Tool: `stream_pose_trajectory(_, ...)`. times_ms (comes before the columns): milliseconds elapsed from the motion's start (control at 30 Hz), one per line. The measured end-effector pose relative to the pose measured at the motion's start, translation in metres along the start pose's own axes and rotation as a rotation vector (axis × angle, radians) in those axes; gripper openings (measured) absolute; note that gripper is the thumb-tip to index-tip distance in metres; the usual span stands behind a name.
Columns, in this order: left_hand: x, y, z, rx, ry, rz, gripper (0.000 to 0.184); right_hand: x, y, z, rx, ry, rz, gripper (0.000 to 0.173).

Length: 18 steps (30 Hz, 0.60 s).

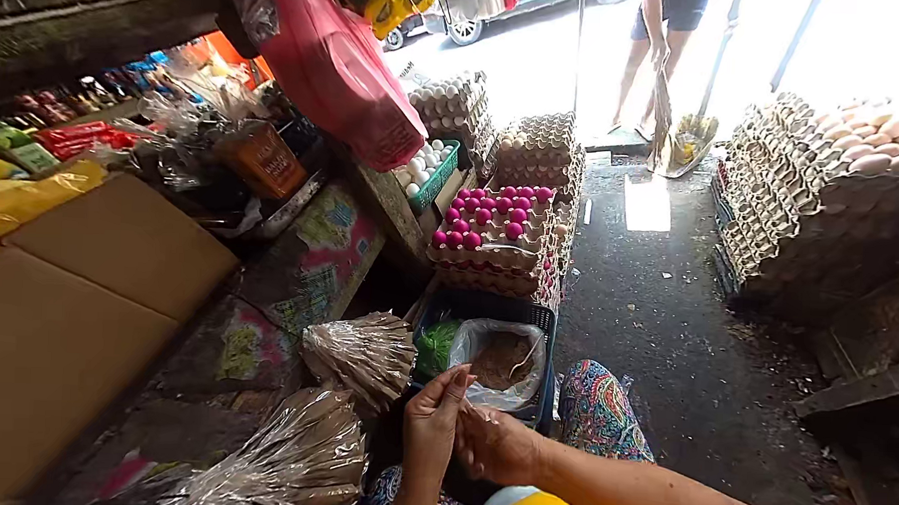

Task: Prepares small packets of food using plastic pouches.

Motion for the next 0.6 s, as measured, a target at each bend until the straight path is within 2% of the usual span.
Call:
stream_pose_trajectory(67,-0.008,0.004,-0.010,-0.136,0.073,0.074,0.017,0.000,-0.004,0.004,0.297,-0.027,-0.253,0.024)
stream_pose_trajectory(100,-0.013,0.005,-0.015,-0.208,0.077,0.099,0.018,0.001,-0.006,0.001,0.368,-0.003,-0.324,0.021)
stream_pose_trajectory(167,-0.020,0.003,-0.024,-0.308,0.038,0.135,0.020,0.005,-0.009,-0.005,0.405,0.027,-0.333,0.018)
stream_pose_trajectory(233,-0.020,0.002,-0.032,-0.327,-0.004,0.193,0.020,0.007,-0.011,-0.007,0.358,0.004,-0.217,0.023)
stream_pose_trajectory(300,-0.020,0.003,-0.041,-0.200,-0.024,0.251,0.019,0.006,-0.009,-0.010,0.064,-0.111,0.013,0.028)
stream_pose_trajectory(367,-0.023,0.005,-0.050,0.070,-0.060,0.227,0.019,0.001,0.000,-0.016,-0.467,-0.265,0.128,0.029)
stream_pose_trajectory(433,-0.028,0.004,-0.058,0.274,-0.087,0.167,0.018,-0.007,0.006,-0.027,-0.934,-0.379,0.090,0.034)
stream_pose_trajectory(467,-0.031,0.003,-0.061,0.338,-0.089,0.130,0.018,-0.010,0.008,-0.032,-1.086,-0.400,0.064,0.034)
stream_pose_trajectory(600,-0.041,-0.001,-0.070,0.450,-0.072,0.004,0.017,-0.022,0.013,-0.048,-1.387,-0.375,0.040,0.028)
Point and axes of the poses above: each hand's wrist, its own x-axis towards the middle knuckle, its own y-axis out of the back of the hand, z = x × y, the point moved 2 cm from there along x, towards the middle knuckle, and after that the axes turned 15 degrees about -z, right-handed, at the moved point
